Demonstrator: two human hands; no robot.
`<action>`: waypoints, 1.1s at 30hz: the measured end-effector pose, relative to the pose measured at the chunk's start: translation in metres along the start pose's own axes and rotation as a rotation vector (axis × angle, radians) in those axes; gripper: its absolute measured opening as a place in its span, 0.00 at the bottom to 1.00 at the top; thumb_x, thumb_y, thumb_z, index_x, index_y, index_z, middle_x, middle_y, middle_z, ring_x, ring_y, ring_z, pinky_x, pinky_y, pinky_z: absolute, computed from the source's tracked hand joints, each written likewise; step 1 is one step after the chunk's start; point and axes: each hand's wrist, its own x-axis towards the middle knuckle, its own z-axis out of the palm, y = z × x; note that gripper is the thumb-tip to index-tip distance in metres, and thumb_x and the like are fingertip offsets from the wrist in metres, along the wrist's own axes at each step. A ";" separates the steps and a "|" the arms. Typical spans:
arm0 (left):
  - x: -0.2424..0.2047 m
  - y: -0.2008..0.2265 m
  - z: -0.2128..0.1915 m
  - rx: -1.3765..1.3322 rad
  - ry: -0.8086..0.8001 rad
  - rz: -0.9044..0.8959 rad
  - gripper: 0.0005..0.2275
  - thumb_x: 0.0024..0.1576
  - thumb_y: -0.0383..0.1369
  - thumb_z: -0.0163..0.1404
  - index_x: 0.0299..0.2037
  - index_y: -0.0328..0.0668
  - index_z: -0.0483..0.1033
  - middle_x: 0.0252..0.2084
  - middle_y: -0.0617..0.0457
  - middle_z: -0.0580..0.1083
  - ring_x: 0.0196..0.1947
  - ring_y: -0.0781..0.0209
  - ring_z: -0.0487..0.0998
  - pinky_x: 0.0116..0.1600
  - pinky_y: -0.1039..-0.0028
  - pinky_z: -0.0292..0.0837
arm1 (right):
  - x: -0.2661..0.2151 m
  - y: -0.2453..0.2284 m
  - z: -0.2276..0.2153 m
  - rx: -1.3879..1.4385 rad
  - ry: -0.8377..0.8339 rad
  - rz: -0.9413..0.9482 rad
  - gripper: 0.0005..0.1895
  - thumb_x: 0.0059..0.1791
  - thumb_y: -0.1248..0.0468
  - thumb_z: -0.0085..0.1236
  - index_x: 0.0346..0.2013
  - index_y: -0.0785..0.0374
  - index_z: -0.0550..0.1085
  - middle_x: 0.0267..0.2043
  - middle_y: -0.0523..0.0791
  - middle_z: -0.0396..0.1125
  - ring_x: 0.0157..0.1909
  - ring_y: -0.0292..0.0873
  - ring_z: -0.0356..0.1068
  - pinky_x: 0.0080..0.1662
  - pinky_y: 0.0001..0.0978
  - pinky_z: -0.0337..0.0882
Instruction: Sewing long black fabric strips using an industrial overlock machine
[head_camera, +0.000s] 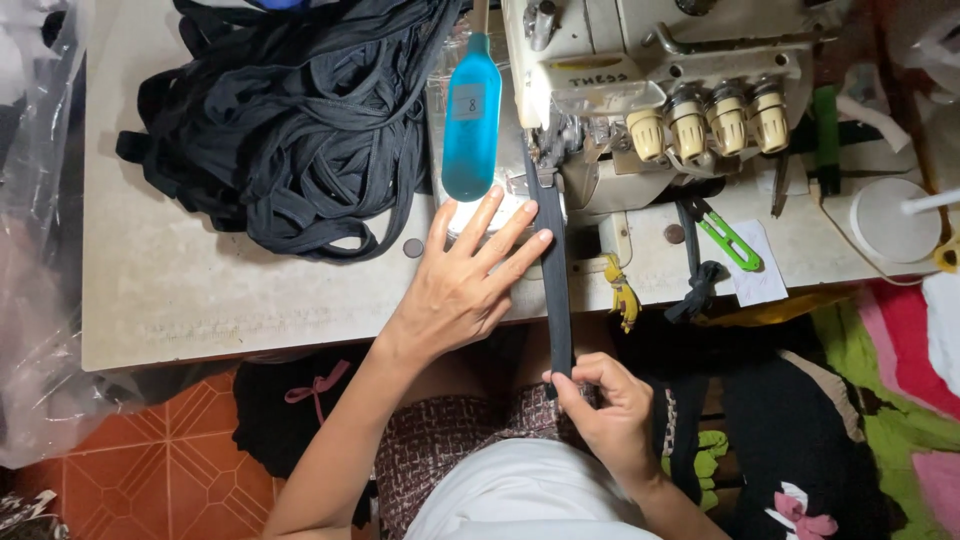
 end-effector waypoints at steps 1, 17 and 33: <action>0.000 0.000 0.000 0.000 -0.001 -0.001 0.34 0.47 0.36 0.55 0.67 0.47 0.59 0.70 0.47 0.57 0.69 0.41 0.57 0.63 0.43 0.57 | 0.003 0.002 0.001 0.096 -0.003 0.036 0.08 0.43 0.72 0.59 0.21 0.62 0.70 0.25 0.43 0.72 0.28 0.34 0.72 0.33 0.19 0.69; 0.002 0.000 0.023 -0.090 0.224 -0.006 0.22 0.58 0.35 0.35 0.65 0.44 0.62 0.67 0.46 0.62 0.64 0.37 0.63 0.61 0.38 0.51 | 0.060 0.023 0.029 0.355 0.073 0.126 0.07 0.43 0.71 0.65 0.26 0.68 0.73 0.29 0.44 0.69 0.30 0.29 0.66 0.32 0.21 0.71; 0.016 -0.005 0.028 0.005 0.300 -0.049 0.20 0.59 0.35 0.35 0.60 0.43 0.66 0.61 0.45 0.66 0.55 0.43 0.70 0.57 0.43 0.56 | 0.090 0.052 0.044 0.622 0.054 0.117 0.13 0.46 0.73 0.58 0.44 0.72 0.69 0.32 0.52 0.69 0.30 0.44 0.75 0.34 0.31 0.75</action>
